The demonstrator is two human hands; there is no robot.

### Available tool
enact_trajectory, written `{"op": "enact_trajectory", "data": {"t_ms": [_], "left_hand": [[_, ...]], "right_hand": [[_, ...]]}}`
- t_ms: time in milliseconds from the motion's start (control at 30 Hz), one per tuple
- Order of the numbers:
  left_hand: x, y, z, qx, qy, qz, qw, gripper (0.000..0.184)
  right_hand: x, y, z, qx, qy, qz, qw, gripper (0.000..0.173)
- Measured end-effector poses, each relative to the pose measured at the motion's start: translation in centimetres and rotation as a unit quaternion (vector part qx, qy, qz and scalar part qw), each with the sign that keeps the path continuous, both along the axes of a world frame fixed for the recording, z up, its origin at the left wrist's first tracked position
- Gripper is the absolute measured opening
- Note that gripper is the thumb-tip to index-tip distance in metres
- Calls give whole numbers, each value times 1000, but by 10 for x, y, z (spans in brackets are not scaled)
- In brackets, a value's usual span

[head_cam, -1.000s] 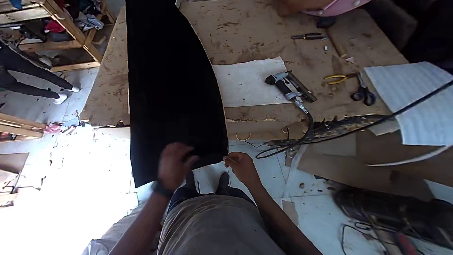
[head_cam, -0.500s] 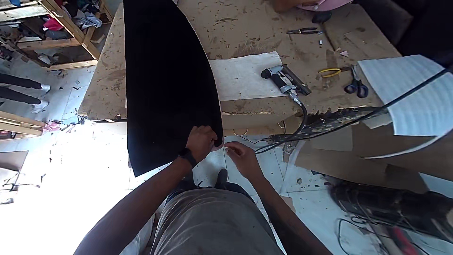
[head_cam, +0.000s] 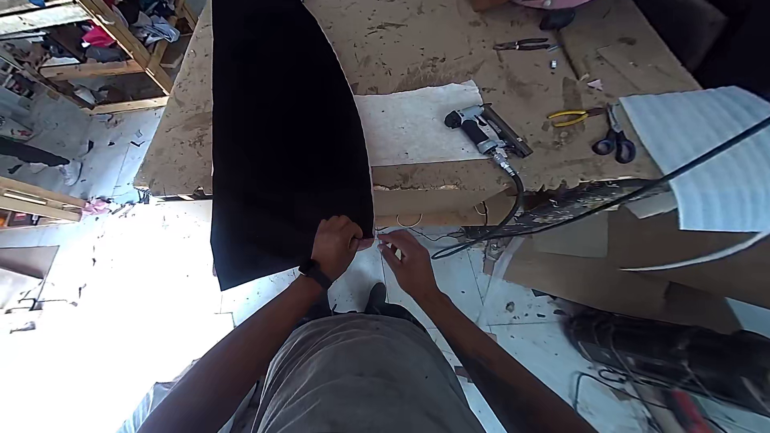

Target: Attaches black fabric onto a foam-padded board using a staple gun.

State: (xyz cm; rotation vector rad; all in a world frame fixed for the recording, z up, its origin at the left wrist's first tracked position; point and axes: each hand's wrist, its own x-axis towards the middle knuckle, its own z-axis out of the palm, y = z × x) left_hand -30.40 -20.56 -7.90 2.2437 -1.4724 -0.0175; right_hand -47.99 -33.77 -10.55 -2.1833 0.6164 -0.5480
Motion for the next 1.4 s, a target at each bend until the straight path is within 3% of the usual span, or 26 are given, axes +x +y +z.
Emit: {"op": "enact_trajectory", "data": {"t_ms": [167, 333, 567, 867, 1167, 1267, 1400], "left_hand": [[-2, -1, 2, 8, -29, -10, 1000, 27], [0, 1, -9, -27, -33, -36, 998, 18], [5, 1, 2, -3, 10, -90, 996, 16], [11, 6, -6, 10, 116, -79, 990, 17], [12, 18, -23, -41, 73, -133, 988, 22], [12, 22, -23, -29, 54, -136, 989, 25], [13, 23, -22, -10, 53, -134, 990, 26]], "right_hand": [[27, -13, -7, -81, -28, 42, 995, 20], [30, -21, -4, -118, -14, 70, 990, 15], [34, -19, 17, -118, 61, 91, 987, 15], [34, -28, -17, -75, -38, 137, 987, 12], [20, -28, -23, -94, -74, 190, 974, 19], [10, -49, -13, -95, -39, 203, 974, 24], [5, -156, 10, -120, 70, 28, 990, 34]]}}
